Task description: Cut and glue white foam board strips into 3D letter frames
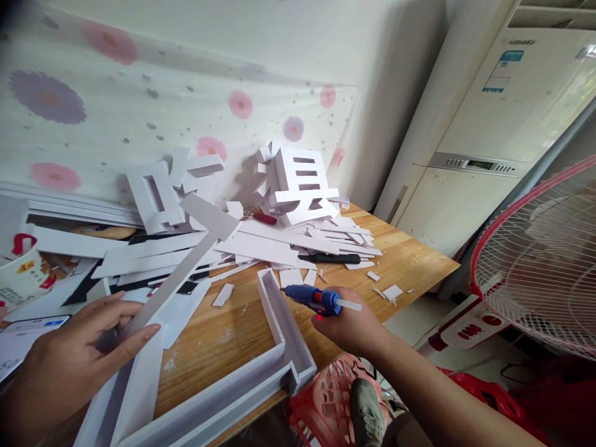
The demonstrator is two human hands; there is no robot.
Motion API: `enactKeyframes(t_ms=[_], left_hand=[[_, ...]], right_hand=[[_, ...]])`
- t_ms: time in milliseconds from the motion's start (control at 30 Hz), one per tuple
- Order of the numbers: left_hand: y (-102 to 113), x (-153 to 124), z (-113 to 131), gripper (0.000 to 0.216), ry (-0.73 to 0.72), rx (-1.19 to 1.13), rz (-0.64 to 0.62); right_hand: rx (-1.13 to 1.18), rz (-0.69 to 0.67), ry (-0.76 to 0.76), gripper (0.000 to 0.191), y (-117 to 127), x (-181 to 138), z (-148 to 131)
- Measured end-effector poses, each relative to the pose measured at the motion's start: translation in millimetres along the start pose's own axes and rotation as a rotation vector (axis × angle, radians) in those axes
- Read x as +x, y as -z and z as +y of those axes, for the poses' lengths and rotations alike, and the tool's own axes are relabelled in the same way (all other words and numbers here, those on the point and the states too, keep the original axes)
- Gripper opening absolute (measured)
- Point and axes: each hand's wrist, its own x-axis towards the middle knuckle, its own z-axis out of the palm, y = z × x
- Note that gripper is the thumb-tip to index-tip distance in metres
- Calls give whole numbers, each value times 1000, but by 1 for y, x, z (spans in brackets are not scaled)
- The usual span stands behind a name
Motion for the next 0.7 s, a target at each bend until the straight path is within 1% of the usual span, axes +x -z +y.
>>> enactKeyframes(t_ms=[167, 333, 500, 700], left_hand=[[0, 0, -2, 23, -25, 14, 4], [1, 0, -2, 24, -21, 20, -17], [1, 0, 0, 25, -19, 10, 8], [4, 4, 3, 21, -12, 11, -12]], right_hand=[[69, -6, 6, 11, -2, -2, 5], [188, -43, -18, 6, -3, -5, 5], [181, 4, -7, 6, -3, -7, 7], [238, -21, 2, 7, -3, -12, 11]])
